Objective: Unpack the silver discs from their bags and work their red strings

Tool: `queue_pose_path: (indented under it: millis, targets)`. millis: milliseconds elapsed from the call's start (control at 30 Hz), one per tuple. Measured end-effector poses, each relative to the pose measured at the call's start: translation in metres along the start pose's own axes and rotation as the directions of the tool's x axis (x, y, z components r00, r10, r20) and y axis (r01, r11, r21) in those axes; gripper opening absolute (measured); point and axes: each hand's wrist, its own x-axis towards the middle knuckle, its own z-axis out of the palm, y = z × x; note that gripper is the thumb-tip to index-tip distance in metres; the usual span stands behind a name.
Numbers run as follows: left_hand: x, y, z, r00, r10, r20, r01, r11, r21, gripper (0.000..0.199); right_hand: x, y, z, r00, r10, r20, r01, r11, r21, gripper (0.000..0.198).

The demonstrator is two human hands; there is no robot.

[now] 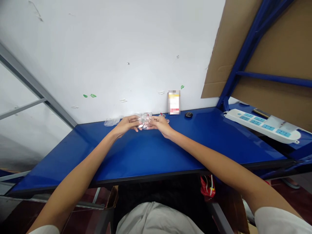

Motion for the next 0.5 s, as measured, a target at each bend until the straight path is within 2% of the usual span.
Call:
queue_pose_path:
  millis: [133, 200, 300, 367, 500]
  targets:
    - [-0.001, 0.007, 0.003, 0.976, 0.156, -0.149, -0.126, 0.972, 0.196, 0.044, 0.000, -0.002, 0.003, 1.000, 0.027, -0.001, -0.027, 0.998, 0.058, 0.026]
    - [-0.003, 0.011, 0.008, 0.969, 0.191, -0.156, -0.147, 0.956, 0.255, 0.042, 0.000, -0.001, 0.006, 1.000, 0.002, -0.008, -0.002, 1.000, 0.029, 0.029]
    - [-0.003, 0.012, 0.016, 0.970, 0.211, -0.120, -0.175, 0.951, 0.254, 0.042, -0.001, 0.003, 0.010, 0.999, -0.016, 0.029, 0.016, 1.000, 0.012, 0.028]
    - [-0.002, 0.010, 0.018, 0.966, 0.223, -0.130, -0.189, 0.954, 0.233, 0.044, -0.002, 0.005, 0.010, 0.998, -0.001, 0.069, -0.004, 0.997, 0.071, 0.025]
    - [0.002, 0.005, 0.012, 0.934, 0.239, -0.265, -0.164, 0.948, 0.274, 0.049, -0.005, 0.005, 0.009, 0.986, 0.029, 0.164, -0.070, 0.966, 0.249, 0.018]
